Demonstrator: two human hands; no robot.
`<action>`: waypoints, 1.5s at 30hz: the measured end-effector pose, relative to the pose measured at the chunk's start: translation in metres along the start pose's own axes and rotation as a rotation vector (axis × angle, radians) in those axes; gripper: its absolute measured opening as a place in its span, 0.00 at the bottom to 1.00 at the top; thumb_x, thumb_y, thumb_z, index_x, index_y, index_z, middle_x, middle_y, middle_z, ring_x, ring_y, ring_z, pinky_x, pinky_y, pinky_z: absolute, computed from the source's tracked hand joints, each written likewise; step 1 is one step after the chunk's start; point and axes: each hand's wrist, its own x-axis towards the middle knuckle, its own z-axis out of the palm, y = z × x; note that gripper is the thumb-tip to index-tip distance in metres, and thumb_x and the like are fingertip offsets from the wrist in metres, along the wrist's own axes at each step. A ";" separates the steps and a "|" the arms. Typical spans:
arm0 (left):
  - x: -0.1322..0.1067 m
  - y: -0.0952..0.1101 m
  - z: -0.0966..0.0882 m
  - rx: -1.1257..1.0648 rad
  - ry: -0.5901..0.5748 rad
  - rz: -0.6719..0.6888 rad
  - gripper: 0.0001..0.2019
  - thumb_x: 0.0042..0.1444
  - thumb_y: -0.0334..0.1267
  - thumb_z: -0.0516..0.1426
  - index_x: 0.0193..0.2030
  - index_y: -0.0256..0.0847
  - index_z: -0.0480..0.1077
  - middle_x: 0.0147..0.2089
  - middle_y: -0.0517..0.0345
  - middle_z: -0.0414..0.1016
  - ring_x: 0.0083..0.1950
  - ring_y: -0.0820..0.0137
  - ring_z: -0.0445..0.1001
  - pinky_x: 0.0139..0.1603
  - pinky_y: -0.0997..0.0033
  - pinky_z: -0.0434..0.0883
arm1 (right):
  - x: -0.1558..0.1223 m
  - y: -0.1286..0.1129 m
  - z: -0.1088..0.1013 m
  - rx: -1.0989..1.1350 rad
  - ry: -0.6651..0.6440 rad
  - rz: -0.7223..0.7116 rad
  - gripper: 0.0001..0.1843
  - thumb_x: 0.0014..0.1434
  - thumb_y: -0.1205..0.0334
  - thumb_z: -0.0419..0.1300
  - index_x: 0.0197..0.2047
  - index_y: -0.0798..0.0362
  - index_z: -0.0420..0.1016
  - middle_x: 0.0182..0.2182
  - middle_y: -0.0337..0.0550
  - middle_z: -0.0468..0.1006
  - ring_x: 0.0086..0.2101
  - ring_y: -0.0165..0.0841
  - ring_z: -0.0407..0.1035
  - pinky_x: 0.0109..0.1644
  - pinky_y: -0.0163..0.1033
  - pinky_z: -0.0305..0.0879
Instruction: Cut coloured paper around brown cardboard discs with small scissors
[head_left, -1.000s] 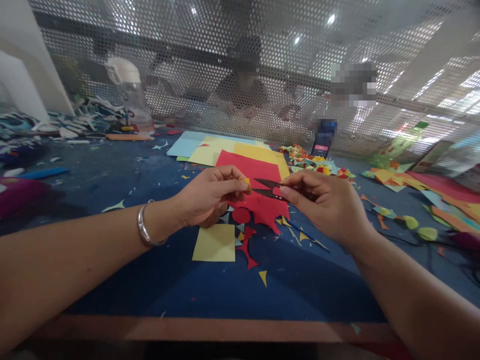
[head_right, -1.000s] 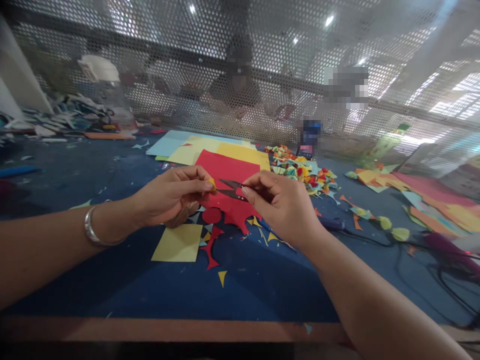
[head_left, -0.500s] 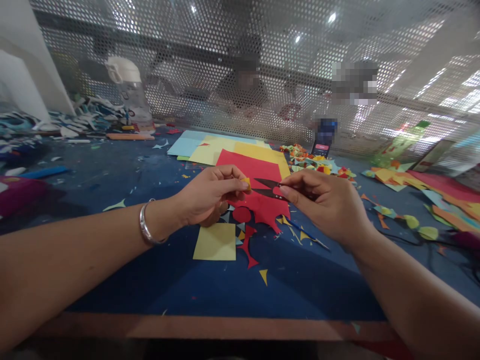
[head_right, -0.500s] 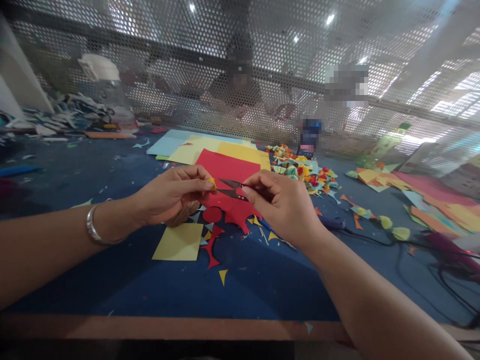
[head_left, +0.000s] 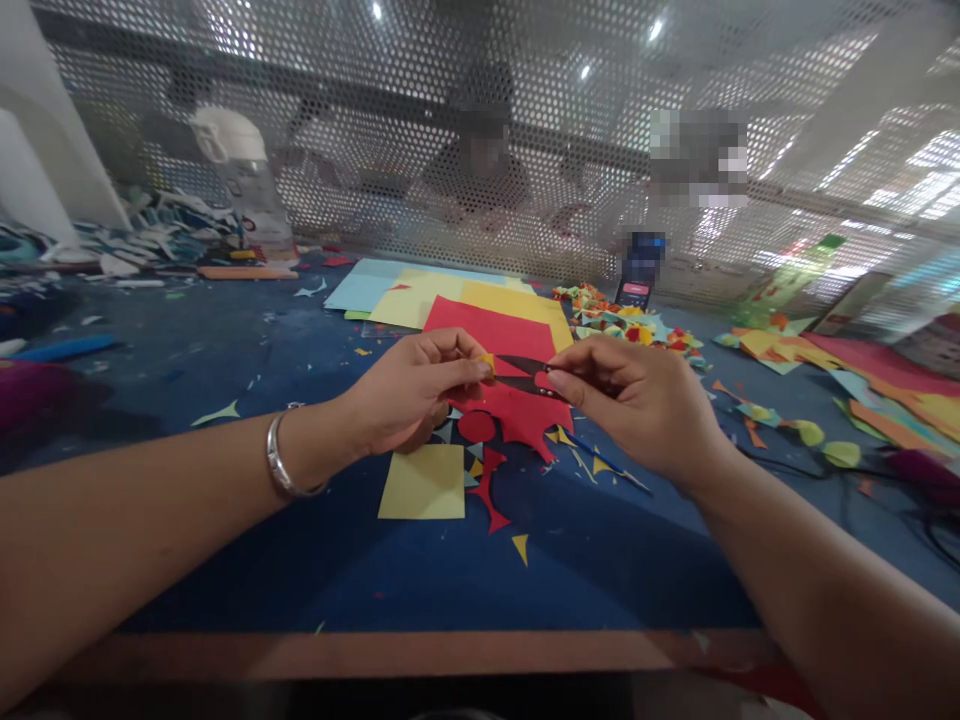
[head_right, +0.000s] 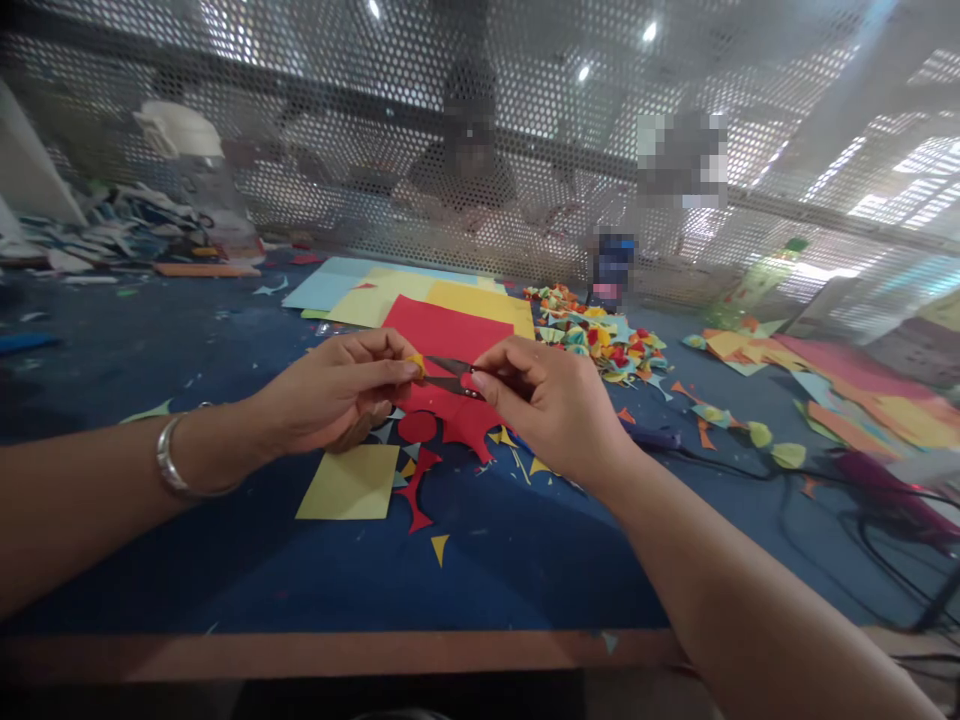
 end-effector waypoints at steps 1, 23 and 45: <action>0.000 0.000 0.000 0.005 0.020 0.015 0.06 0.55 0.32 0.64 0.32 0.38 0.70 0.25 0.66 0.72 0.25 0.80 0.68 0.25 0.80 0.61 | 0.000 0.000 0.000 0.007 -0.001 0.003 0.04 0.63 0.61 0.63 0.38 0.52 0.79 0.29 0.38 0.79 0.27 0.27 0.69 0.28 0.32 0.61; -0.006 0.000 0.006 0.187 0.021 0.116 0.06 0.53 0.30 0.64 0.34 0.39 0.70 0.27 0.63 0.72 0.26 0.78 0.70 0.27 0.77 0.65 | 0.007 0.007 0.003 -0.434 -0.206 0.197 0.12 0.64 0.55 0.59 0.36 0.54 0.78 0.30 0.44 0.80 0.29 0.33 0.70 0.31 0.37 0.57; -0.020 0.004 0.009 0.434 -0.328 0.195 0.14 0.58 0.38 0.63 0.48 0.44 0.64 0.30 0.61 0.78 0.31 0.70 0.79 0.33 0.72 0.73 | -0.005 -0.014 0.014 0.217 -0.257 0.087 0.11 0.63 0.59 0.61 0.30 0.54 0.72 0.21 0.32 0.65 0.22 0.24 0.56 0.24 0.32 0.52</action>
